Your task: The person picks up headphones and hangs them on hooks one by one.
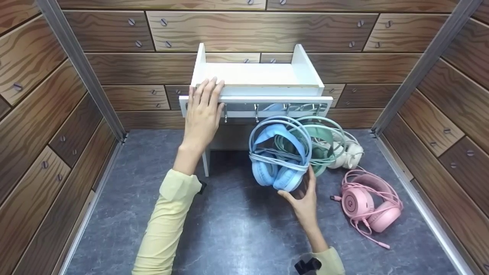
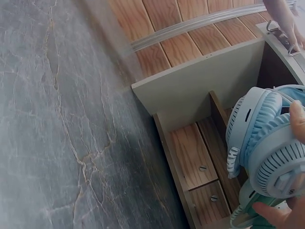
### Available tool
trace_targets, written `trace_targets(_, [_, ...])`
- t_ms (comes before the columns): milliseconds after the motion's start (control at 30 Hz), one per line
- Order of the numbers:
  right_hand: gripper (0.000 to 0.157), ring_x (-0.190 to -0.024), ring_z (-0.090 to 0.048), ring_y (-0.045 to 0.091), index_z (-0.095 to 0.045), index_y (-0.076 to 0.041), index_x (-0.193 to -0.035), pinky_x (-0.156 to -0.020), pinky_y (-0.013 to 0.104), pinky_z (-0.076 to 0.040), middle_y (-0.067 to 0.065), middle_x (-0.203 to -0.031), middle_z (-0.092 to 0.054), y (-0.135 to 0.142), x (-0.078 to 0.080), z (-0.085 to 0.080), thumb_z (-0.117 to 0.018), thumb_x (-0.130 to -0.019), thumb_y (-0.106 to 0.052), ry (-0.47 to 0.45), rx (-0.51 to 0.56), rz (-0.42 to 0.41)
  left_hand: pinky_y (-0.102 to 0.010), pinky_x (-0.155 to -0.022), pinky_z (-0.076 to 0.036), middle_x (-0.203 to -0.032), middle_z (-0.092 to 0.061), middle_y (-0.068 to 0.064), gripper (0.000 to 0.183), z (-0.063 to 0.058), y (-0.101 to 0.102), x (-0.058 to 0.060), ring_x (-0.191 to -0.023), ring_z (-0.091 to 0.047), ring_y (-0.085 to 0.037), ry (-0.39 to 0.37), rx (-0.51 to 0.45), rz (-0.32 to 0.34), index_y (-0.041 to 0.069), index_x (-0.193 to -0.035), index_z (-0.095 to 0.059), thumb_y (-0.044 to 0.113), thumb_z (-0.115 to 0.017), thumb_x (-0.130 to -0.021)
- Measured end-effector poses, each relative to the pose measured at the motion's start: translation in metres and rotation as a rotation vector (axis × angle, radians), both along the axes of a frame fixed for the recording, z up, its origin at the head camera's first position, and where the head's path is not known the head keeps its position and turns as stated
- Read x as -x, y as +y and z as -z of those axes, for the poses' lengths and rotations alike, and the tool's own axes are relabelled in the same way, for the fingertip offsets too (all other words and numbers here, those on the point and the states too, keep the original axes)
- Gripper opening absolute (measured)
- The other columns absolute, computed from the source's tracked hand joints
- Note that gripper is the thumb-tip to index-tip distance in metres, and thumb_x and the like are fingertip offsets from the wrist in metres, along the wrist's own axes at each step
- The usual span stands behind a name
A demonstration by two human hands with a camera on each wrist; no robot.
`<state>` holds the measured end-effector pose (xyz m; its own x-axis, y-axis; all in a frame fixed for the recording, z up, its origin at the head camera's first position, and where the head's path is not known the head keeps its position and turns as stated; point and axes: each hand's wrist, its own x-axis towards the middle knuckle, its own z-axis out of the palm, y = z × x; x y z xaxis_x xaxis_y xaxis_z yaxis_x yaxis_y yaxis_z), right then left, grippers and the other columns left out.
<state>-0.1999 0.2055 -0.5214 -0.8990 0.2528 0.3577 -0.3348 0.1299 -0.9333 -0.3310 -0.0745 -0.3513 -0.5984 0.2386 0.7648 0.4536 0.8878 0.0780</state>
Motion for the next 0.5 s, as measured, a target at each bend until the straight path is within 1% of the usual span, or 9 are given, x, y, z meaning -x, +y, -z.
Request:
trace_targets(100, [0.098, -0.127, -0.036, 0.021, -0.022, -0.017, -0.147, -0.100, 0.048, -0.037, 0.004, -0.143, -0.034, 0.003, -0.003, -0.001, -0.078, -0.068, 0.001, 0.038, 0.021, 0.019, -0.043, -0.116, -0.002, -0.148, -0.029, 0.000, 0.051, 0.000, 0.000, 0.000, -0.138, -0.019, -0.019, -0.003, -0.003, 0.004, 0.020, -0.144, -0.028, 0.028, -0.044, -0.096])
trace_targets(200, [0.083, -0.121, -0.043, 0.029, -0.030, -0.010, -0.143, -0.097, 0.050, -0.040, 0.011, -0.138, -0.040, 0.006, -0.008, -0.003, -0.072, -0.073, 0.004, 0.104, 0.041, 0.046, -0.042, -0.116, -0.001, -0.148, -0.028, 0.001, 0.051, 0.000, 0.000, 0.000, -0.138, -0.019, -0.018, -0.009, -0.008, 0.007, 0.021, -0.144, -0.028, 0.029, -0.045, -0.096])
trace_targets(267, [0.070, -0.116, -0.046, 0.036, -0.037, -0.004, -0.139, -0.095, 0.045, -0.044, 0.017, -0.134, -0.044, 0.008, -0.011, -0.004, -0.068, -0.077, 0.005, 0.155, 0.046, 0.075, -0.042, -0.116, -0.001, -0.148, -0.028, 0.001, 0.051, 0.001, 0.000, 0.000, -0.138, -0.019, -0.018, -0.008, -0.006, 0.004, 0.020, -0.144, -0.028, 0.029, -0.045, -0.096])
trace_targets(333, [0.056, -0.110, -0.050, 0.040, -0.044, 0.001, -0.132, -0.091, 0.037, -0.048, 0.022, -0.126, -0.049, 0.010, -0.015, -0.005, -0.064, -0.080, 0.005, 0.205, 0.038, 0.109, -0.042, -0.116, -0.001, -0.148, -0.029, 0.001, 0.052, 0.001, 0.000, 0.001, -0.138, -0.019, -0.018, -0.006, -0.004, 0.001, 0.020, -0.144, -0.028, 0.029, -0.045, -0.096])
trace_targets(433, [0.037, -0.098, -0.057, 0.036, -0.053, 0.006, -0.121, -0.082, 0.026, -0.052, 0.026, -0.112, -0.057, 0.012, -0.019, -0.007, -0.060, -0.084, 0.004, 0.254, 0.014, 0.160, -0.042, -0.116, -0.001, -0.148, -0.029, 0.000, 0.052, 0.000, 0.000, 0.001, -0.138, -0.019, -0.019, -0.001, -0.004, 0.000, 0.020, -0.144, -0.029, 0.028, -0.046, -0.095])
trace_targets(500, [0.029, -0.090, -0.061, 0.031, -0.056, 0.008, -0.114, -0.077, 0.024, -0.053, 0.027, -0.102, -0.060, 0.014, -0.020, -0.008, -0.058, -0.085, 0.004, 0.281, -0.001, 0.167, -0.041, -0.116, -0.001, -0.148, -0.029, 0.000, 0.052, 0.000, 0.000, 0.001, -0.138, -0.019, -0.019, -0.001, -0.007, 0.003, 0.020, -0.144, -0.029, 0.028, -0.047, -0.095])
